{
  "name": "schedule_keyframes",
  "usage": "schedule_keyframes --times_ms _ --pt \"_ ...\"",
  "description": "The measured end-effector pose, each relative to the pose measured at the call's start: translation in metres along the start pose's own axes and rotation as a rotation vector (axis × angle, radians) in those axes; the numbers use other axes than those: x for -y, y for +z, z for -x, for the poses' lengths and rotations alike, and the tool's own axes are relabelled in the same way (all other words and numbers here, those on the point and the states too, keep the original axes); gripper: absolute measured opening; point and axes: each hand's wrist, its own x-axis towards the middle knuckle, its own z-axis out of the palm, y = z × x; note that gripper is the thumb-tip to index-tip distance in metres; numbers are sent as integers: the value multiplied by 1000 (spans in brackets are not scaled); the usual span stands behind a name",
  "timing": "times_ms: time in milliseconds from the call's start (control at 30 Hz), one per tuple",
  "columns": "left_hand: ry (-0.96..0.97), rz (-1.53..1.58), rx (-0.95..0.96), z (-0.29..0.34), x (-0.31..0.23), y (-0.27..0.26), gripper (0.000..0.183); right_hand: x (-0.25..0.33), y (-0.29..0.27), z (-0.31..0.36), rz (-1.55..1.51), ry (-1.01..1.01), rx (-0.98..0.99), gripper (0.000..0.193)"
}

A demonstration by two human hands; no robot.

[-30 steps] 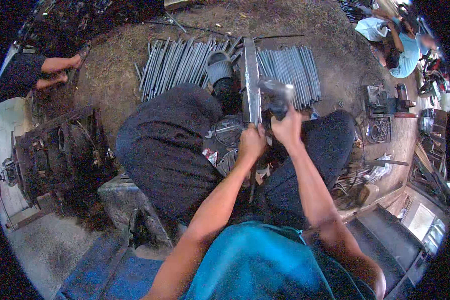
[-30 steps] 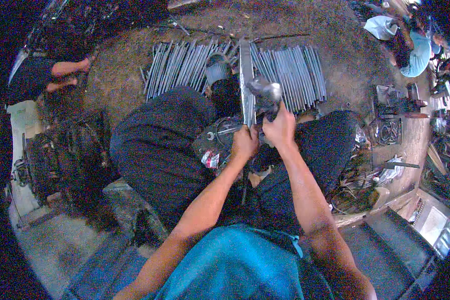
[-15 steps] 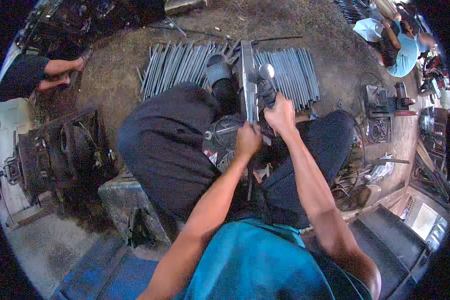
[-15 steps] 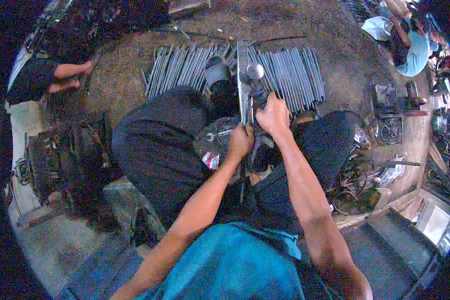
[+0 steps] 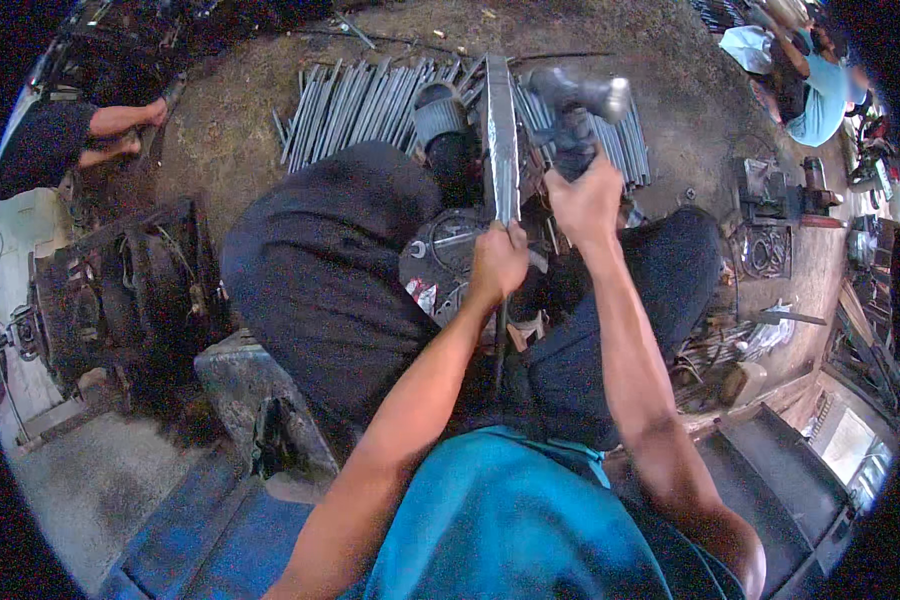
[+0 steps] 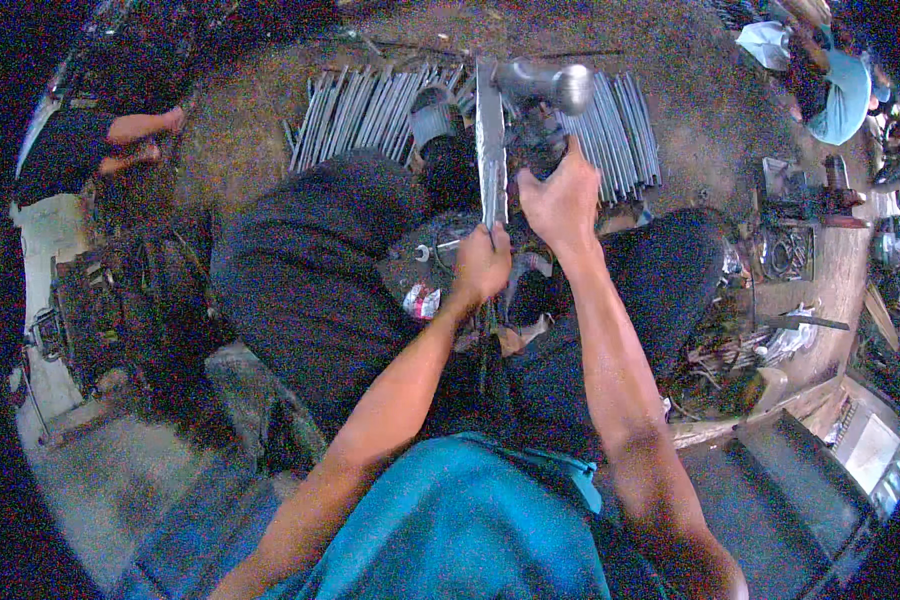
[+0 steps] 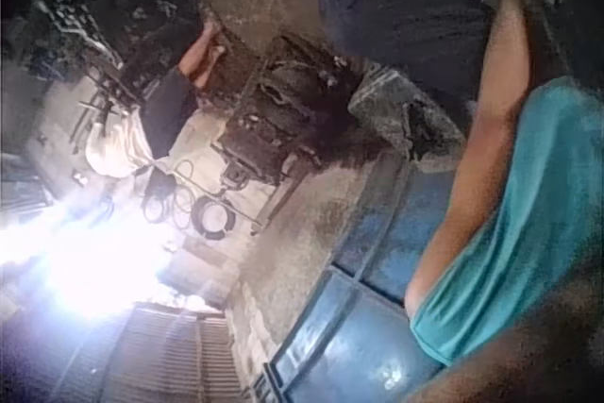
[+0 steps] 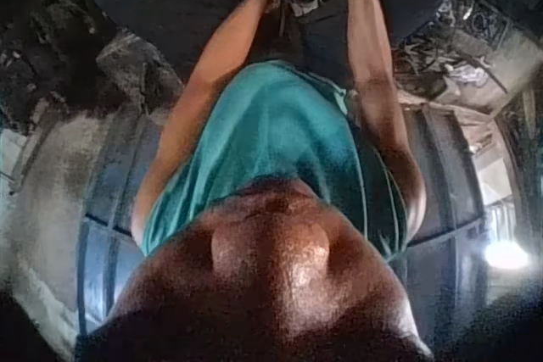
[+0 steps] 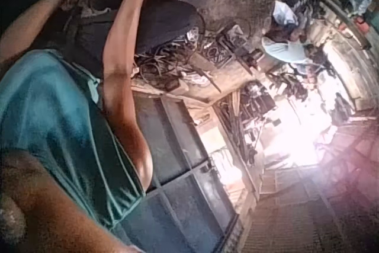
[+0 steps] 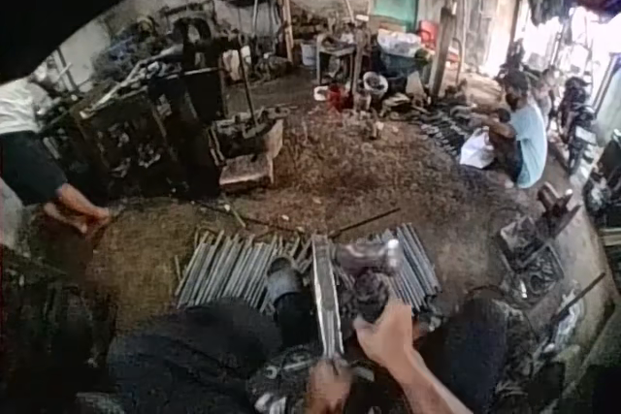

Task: Hammering a metal rod against an anvil to shape or straighten it.

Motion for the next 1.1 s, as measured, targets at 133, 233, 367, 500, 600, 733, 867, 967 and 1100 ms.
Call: schedule_keyframes --times_ms 133,233,367,500,600,733,867,967,1100 --pt "53 -16 -45 1 -5 3 40 -14 1 21 -158 -65 -107 31" --pt "6 -2 -53 2 -6 8 39 -66 25 38 380 234 282 39" --pt "30 -39 -56 11 -6 2 37 -16 7 -1 200 55 109 31" --pt "5 -24 -66 11 -8 2 36 8 -10 13 -155 -195 -173 26" --pt "-15 -60 -49 9 -9 7 35 -51 8 33 466 204 296 33" --pt "-21 -29 -55 7 -1 6 34 -13 11 2 268 105 133 35" --pt "-10 -48 -63 9 -11 1 33 28 -10 4 -130 -100 -113 29" --pt "46 -40 -90 8 -9 8 32 -43 12 31 -26 -15 -29 32" --pt "83 -39 -166 2 13 12 29 -23 22 12 387 181 234 32"
